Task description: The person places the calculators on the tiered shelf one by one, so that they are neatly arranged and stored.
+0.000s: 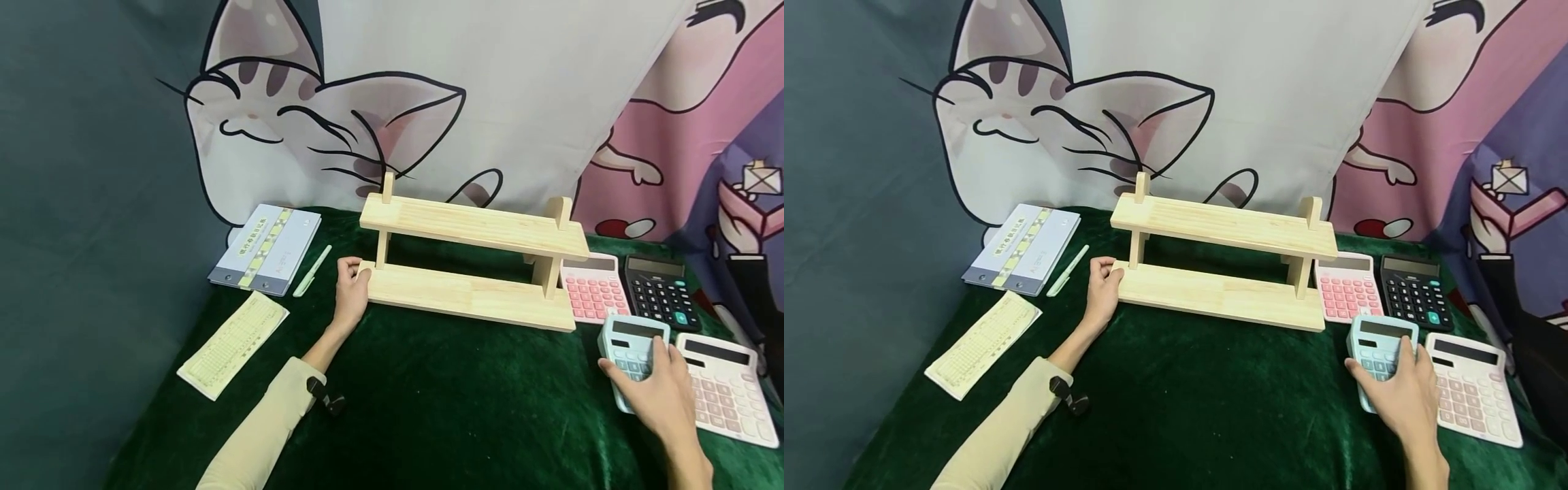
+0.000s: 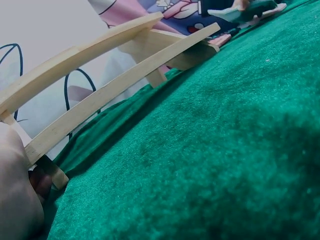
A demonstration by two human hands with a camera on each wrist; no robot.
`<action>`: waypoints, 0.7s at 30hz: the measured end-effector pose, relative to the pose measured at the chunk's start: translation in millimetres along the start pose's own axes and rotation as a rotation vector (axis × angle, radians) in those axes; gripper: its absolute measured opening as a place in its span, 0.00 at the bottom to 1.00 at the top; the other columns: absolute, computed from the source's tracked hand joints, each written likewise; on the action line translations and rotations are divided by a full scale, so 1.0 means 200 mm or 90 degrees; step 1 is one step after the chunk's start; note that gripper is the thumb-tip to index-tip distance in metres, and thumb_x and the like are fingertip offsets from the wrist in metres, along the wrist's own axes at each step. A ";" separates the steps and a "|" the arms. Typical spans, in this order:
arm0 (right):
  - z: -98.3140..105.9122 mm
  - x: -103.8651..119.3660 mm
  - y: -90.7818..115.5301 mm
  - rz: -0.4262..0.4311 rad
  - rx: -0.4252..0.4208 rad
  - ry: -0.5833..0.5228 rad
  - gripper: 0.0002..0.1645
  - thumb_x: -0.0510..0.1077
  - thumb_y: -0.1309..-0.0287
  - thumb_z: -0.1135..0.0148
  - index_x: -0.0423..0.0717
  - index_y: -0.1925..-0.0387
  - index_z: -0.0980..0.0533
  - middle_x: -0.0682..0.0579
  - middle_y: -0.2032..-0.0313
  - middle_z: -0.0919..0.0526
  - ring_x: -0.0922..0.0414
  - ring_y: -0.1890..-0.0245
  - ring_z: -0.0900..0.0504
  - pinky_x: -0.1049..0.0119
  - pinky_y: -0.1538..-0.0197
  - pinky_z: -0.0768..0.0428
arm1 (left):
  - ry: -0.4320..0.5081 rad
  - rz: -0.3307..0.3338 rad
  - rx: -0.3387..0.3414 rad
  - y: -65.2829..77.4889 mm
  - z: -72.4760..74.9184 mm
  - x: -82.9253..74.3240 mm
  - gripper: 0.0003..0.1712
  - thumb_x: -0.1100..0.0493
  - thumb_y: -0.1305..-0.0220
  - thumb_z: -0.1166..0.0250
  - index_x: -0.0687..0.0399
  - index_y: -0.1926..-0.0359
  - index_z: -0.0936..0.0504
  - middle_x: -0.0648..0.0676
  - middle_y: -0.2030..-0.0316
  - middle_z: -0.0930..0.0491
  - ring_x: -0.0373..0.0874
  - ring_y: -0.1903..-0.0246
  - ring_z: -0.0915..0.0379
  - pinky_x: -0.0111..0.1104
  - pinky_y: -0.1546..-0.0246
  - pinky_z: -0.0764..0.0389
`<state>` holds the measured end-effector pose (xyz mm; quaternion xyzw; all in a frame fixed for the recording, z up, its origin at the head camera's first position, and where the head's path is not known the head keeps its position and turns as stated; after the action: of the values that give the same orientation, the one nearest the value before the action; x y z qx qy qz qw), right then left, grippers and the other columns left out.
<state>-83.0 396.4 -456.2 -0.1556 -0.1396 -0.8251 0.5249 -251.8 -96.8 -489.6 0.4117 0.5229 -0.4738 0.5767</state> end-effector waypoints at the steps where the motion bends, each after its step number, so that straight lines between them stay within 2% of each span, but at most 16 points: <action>1: 0.02 0.01 0.00 0.005 -0.006 -0.006 0.68 0.69 0.42 0.40 0.31 0.24 0.63 0.19 0.30 0.58 0.23 0.33 0.51 0.27 0.38 0.46 | 0.002 -0.001 0.000 0.00 0.00 0.00 0.19 0.59 0.33 0.48 0.55 0.43 0.35 0.57 0.57 0.23 0.46 0.67 0.28 0.34 0.65 0.31; 5: 0.08 0.10 0.01 0.035 -0.033 -0.023 0.66 0.68 0.42 0.39 0.34 0.23 0.62 0.21 0.29 0.58 0.24 0.32 0.52 0.27 0.38 0.47 | -0.001 -0.005 -0.004 0.01 0.00 0.00 0.19 0.59 0.33 0.47 0.54 0.43 0.34 0.57 0.57 0.23 0.46 0.68 0.28 0.33 0.65 0.31; 10: 0.12 0.26 -0.01 0.113 -0.079 -0.050 0.64 0.63 0.45 0.34 0.34 0.23 0.56 0.23 0.29 0.52 0.25 0.35 0.48 0.29 0.40 0.46 | -0.006 -0.003 -0.004 0.01 0.00 0.00 0.19 0.58 0.33 0.47 0.54 0.43 0.34 0.56 0.58 0.23 0.44 0.70 0.29 0.33 0.67 0.32; 15: 0.19 0.44 -0.03 0.188 -0.118 -0.063 0.62 0.59 0.48 0.30 0.37 0.24 0.52 0.25 0.30 0.48 0.26 0.37 0.45 0.29 0.44 0.46 | -0.006 -0.001 0.003 0.01 0.00 0.02 0.19 0.58 0.33 0.47 0.54 0.42 0.34 0.56 0.58 0.22 0.44 0.71 0.29 0.32 0.68 0.31; 21: 0.23 0.69 -0.06 0.256 -0.132 -0.084 0.62 0.59 0.50 0.29 0.41 0.23 0.50 0.27 0.29 0.46 0.28 0.39 0.43 0.31 0.46 0.45 | -0.001 -0.013 -0.005 0.00 0.00 0.01 0.19 0.58 0.34 0.47 0.54 0.43 0.34 0.55 0.59 0.22 0.44 0.70 0.29 0.33 0.68 0.31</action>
<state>-145.1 305.8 -359.5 -0.2866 -0.0545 -0.7019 0.6497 -250.9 -97.1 -492.1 0.4036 0.5284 -0.4778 0.5741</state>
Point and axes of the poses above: each hand's wrist, its own y-axis away from the middle knuckle, its own z-axis out of the back of the hand, x = y × z, the point moved 3 cm from there along -y, towards the middle knuckle
